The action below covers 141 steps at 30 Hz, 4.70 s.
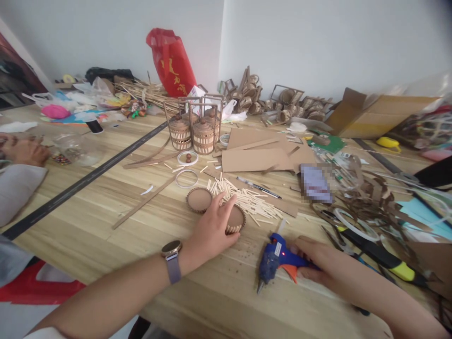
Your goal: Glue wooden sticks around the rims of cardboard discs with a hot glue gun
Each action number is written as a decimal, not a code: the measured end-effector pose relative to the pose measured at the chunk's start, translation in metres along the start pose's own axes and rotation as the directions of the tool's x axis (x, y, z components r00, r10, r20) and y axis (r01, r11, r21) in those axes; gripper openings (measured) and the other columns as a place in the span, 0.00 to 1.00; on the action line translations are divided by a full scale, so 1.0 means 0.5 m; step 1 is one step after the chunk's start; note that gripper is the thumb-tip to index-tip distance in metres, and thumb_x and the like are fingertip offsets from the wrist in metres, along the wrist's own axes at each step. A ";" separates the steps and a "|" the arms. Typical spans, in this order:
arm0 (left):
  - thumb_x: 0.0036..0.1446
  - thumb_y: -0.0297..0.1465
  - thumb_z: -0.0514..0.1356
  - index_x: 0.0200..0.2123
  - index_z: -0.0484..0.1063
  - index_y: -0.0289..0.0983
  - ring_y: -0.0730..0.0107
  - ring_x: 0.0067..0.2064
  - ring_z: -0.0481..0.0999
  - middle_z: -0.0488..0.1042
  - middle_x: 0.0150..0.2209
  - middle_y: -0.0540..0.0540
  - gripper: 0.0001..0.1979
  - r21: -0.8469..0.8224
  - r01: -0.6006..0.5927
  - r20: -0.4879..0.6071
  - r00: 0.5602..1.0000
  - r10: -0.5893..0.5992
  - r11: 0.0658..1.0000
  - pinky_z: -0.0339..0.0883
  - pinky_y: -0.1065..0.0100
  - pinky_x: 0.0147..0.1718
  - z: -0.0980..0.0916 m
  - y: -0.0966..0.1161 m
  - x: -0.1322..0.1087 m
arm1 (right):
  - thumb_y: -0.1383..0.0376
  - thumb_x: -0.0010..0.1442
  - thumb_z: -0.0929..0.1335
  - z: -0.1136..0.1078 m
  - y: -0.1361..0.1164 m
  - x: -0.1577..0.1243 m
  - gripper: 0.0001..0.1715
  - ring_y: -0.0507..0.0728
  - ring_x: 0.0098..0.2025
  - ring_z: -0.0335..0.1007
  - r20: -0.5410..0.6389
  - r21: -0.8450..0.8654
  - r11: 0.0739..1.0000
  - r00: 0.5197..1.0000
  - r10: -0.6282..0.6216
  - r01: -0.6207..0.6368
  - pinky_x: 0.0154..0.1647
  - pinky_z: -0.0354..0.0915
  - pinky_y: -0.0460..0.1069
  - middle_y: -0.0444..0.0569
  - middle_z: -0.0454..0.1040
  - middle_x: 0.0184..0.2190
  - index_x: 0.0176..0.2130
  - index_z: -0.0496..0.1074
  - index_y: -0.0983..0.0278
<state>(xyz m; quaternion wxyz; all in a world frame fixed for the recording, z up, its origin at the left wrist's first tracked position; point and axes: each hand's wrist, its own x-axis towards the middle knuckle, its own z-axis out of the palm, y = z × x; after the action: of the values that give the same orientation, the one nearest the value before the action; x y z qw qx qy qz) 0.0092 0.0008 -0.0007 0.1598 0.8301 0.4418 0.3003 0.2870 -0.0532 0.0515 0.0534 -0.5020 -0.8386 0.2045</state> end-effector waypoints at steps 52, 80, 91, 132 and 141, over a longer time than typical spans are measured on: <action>0.49 0.26 0.67 0.66 0.44 0.44 0.46 0.66 0.55 0.50 0.64 0.35 0.47 -0.009 -0.016 0.013 1.000 0.016 1.000 0.60 0.48 0.59 -0.002 -0.004 0.001 | 0.48 0.54 0.70 0.079 -0.020 0.056 0.20 0.59 0.31 0.73 -0.282 0.283 0.958 0.950 0.133 -0.050 0.32 0.72 0.50 0.47 0.74 0.24 0.26 0.72 0.61; 0.49 0.25 0.67 0.65 0.45 0.43 0.47 0.66 0.55 0.51 0.64 0.36 0.46 -0.035 -0.016 0.002 1.000 0.016 0.999 0.59 0.47 0.60 -0.002 -0.002 0.001 | 0.48 0.52 0.70 0.087 -0.021 0.056 0.19 0.59 0.30 0.74 -0.281 0.300 0.949 0.942 0.185 -0.097 0.31 0.72 0.51 0.47 0.74 0.24 0.26 0.73 0.60; 0.49 0.25 0.67 0.66 0.43 0.45 0.46 0.65 0.55 0.51 0.64 0.36 0.47 -0.027 -0.033 -0.001 0.999 0.033 0.999 0.60 0.46 0.59 0.000 -0.005 0.000 | 0.49 0.52 0.70 0.090 -0.020 0.056 0.18 0.60 0.31 0.74 -0.319 0.270 0.958 0.930 0.181 -0.093 0.33 0.72 0.52 0.48 0.75 0.26 0.26 0.71 0.60; 0.48 0.28 0.68 0.65 0.45 0.43 0.45 0.65 0.57 0.50 0.64 0.35 0.47 -0.014 0.004 0.036 0.999 -0.004 1.000 0.60 0.46 0.59 -0.001 -0.004 0.002 | 0.79 0.51 0.62 -0.006 -0.052 0.179 0.12 0.55 0.35 0.70 -0.003 -0.224 0.960 0.985 0.171 -0.167 0.33 0.56 0.45 0.47 0.74 0.31 0.32 0.62 0.62; 0.49 0.28 0.68 0.65 0.44 0.43 0.45 0.64 0.56 0.50 0.63 0.35 0.47 0.018 -0.019 0.026 0.999 0.019 1.000 0.62 0.47 0.58 0.001 -0.007 0.000 | 0.75 0.53 0.62 0.008 -0.058 0.170 0.10 0.57 0.32 0.70 0.072 -0.255 0.946 0.972 0.226 -0.201 0.29 0.54 0.47 0.51 0.76 0.31 0.37 0.64 0.64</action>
<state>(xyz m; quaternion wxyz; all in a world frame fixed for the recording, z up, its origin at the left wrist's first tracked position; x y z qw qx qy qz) 0.0071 0.0029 -0.0029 0.1551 0.8396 0.4344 0.2869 0.2203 0.0071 0.0497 -0.0738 -0.5818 -0.7998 0.1282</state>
